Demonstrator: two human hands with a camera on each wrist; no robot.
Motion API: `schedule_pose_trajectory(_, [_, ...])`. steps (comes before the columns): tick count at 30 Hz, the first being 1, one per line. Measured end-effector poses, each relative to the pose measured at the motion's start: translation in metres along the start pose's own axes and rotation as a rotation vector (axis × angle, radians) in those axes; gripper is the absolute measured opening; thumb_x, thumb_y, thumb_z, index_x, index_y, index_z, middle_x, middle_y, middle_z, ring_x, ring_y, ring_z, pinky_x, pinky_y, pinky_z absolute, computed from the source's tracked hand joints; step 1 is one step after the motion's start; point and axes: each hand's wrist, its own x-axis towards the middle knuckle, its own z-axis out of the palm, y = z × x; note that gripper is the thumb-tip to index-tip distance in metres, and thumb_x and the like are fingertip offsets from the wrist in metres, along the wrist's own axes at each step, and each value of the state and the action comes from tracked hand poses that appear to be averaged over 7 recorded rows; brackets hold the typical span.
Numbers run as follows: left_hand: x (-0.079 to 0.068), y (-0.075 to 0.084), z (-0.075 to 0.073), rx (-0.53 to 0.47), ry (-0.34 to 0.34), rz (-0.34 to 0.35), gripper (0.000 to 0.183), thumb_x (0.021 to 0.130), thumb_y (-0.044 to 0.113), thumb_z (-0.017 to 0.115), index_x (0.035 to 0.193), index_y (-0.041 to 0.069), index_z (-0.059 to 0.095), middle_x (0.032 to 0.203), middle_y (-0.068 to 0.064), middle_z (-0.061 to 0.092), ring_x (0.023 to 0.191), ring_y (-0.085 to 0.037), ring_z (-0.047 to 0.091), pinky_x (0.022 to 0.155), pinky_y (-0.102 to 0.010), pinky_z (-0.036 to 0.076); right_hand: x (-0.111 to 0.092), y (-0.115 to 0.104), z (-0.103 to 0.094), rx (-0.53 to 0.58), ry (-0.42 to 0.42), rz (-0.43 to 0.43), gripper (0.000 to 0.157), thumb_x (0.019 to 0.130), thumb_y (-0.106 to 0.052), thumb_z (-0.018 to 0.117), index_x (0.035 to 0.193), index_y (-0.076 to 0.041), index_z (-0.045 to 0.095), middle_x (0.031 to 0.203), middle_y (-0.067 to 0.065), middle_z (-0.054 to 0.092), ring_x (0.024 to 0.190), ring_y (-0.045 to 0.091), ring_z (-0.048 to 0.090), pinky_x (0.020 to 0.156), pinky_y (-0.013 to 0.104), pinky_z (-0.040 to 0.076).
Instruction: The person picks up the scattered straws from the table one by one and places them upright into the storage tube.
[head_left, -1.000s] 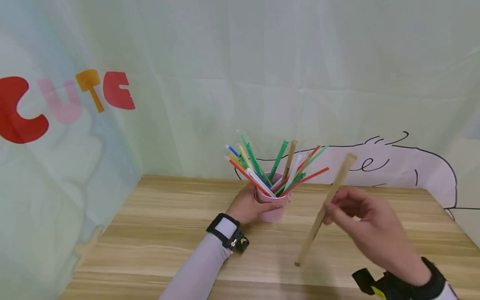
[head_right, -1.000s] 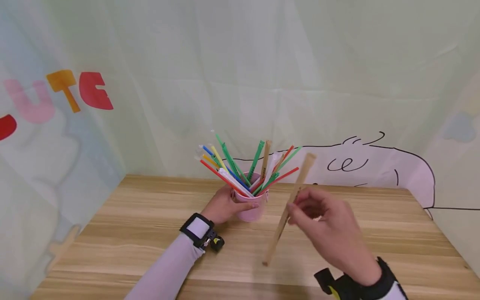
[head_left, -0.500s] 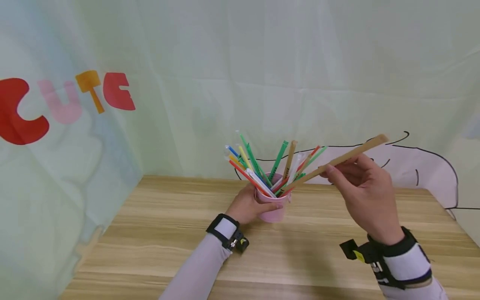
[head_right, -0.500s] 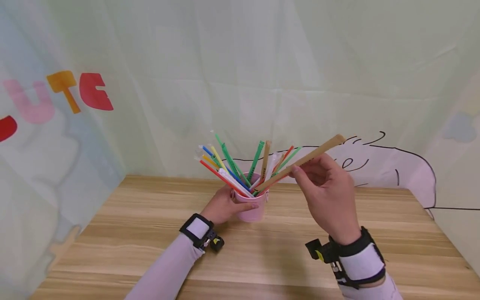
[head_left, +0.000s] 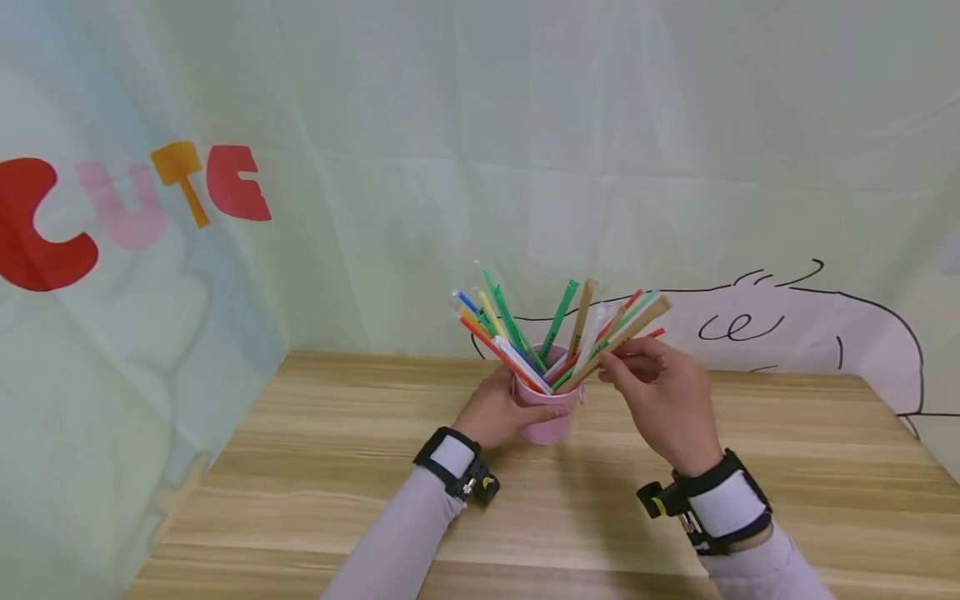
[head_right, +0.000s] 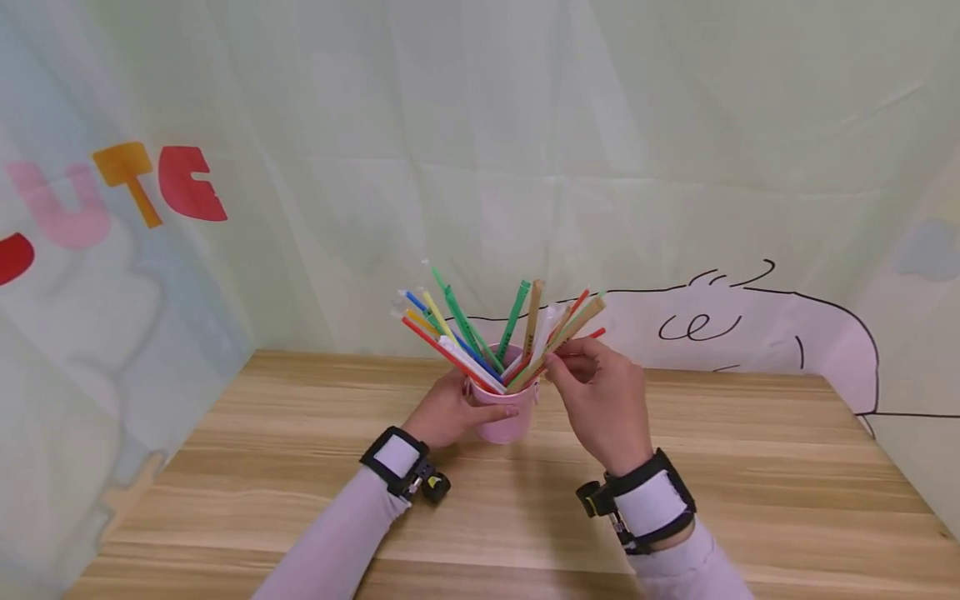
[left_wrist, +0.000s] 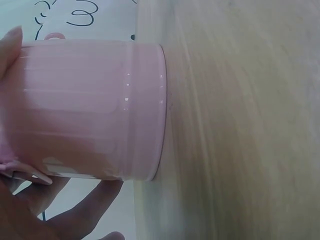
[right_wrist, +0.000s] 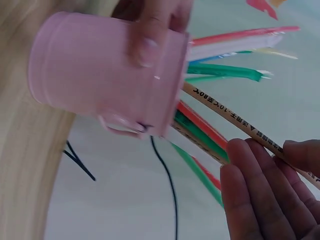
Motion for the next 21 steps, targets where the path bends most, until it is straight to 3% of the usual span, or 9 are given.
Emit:
schedule_pose_trajectory(8, [0.000,0.001,-0.001,0.001,-0.008,0.037,0.080,0.072,0.049,0.082,0.140,0.024,0.048,0.123,0.007,0.060,0.107,-0.005,0.054,0.096,-0.042,0.047,-0.003,0.012,0.024,0.000,-0.065,0.047,0.018,0.090,-0.023,0.071,0.093,-0.006,0.073,0.076,0.005,0.073,0.065,0.009,0.064,0.057,0.037,0.056])
schedule_pose_trajectory(15, [-0.001,0.001,-0.001,0.011,-0.003,0.029,0.081,0.072,0.051,0.081,0.142,0.029,0.045,0.125,0.008,0.058,0.107,-0.004,0.053,0.095,-0.040,0.047,-0.006,0.018,0.035,-0.028,-0.095,0.024,0.013,0.085,-0.022,0.075,0.083,-0.010,0.076,0.068,-0.001,0.070,0.057,0.005,0.060,0.046,0.033,0.049])
schedule_pose_trajectory(21, [0.000,0.001,-0.001,0.011,-0.005,0.019,0.081,0.072,0.051,0.081,0.141,0.032,0.045,0.127,0.009,0.057,0.108,-0.003,0.053,0.096,-0.040,0.047,-0.010,0.022,0.034,-0.080,-0.109,0.045,0.022,0.082,-0.033,0.078,0.071,-0.015,0.073,0.056,-0.005,0.064,0.049,0.007,0.055,0.040,0.031,0.041])
